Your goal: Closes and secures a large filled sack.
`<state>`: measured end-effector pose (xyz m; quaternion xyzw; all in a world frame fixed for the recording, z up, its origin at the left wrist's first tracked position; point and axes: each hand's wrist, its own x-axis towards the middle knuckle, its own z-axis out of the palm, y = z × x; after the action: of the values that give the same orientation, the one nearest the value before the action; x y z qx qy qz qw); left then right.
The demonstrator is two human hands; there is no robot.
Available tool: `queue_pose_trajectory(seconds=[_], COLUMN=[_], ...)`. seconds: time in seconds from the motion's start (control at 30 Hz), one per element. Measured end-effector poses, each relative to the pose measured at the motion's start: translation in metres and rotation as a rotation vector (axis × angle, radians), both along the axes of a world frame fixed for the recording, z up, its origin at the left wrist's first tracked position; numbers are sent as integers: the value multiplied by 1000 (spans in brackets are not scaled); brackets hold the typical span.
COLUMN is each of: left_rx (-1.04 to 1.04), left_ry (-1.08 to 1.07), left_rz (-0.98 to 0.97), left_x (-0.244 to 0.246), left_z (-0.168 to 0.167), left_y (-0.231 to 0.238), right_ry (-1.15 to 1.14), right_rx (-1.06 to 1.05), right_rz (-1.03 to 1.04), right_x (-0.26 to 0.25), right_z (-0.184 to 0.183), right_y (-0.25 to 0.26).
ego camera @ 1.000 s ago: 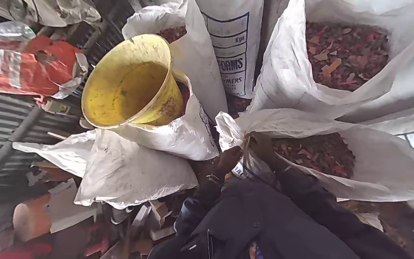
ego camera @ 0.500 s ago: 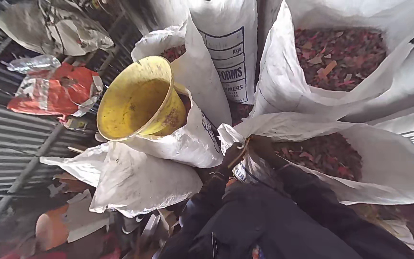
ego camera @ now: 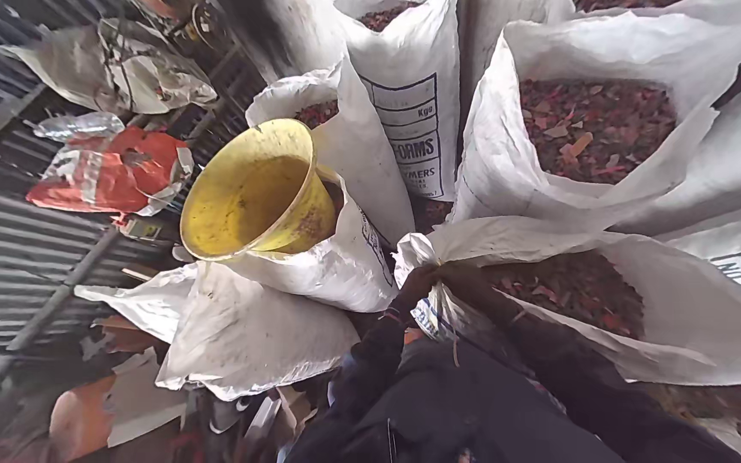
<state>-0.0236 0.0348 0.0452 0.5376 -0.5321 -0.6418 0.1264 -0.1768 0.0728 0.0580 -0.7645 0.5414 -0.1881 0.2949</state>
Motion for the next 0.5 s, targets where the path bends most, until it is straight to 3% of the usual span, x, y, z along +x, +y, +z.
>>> queue_pose_trajectory(seconds=[0.17, 0.3, 0.4, 0.5], left_rx=[-2, -363, -367, -413], left_ry=[-57, -243, -476, -535], left_rz=[-47, -11, 12, 107], left_x=[6, -8, -25, -34], left_z=[-10, -9, -3, -13], left_y=[-3, 9, 11, 13], right_ry=[-108, -66, -71, -26], right_rx=[65, 78, 52, 224], right_rz=[114, 23, -71, -137], right_x=[-9, -9, -4, 0], right_z=[-10, -22, -24, -15], right_y=[-38, -47, -45, -53])
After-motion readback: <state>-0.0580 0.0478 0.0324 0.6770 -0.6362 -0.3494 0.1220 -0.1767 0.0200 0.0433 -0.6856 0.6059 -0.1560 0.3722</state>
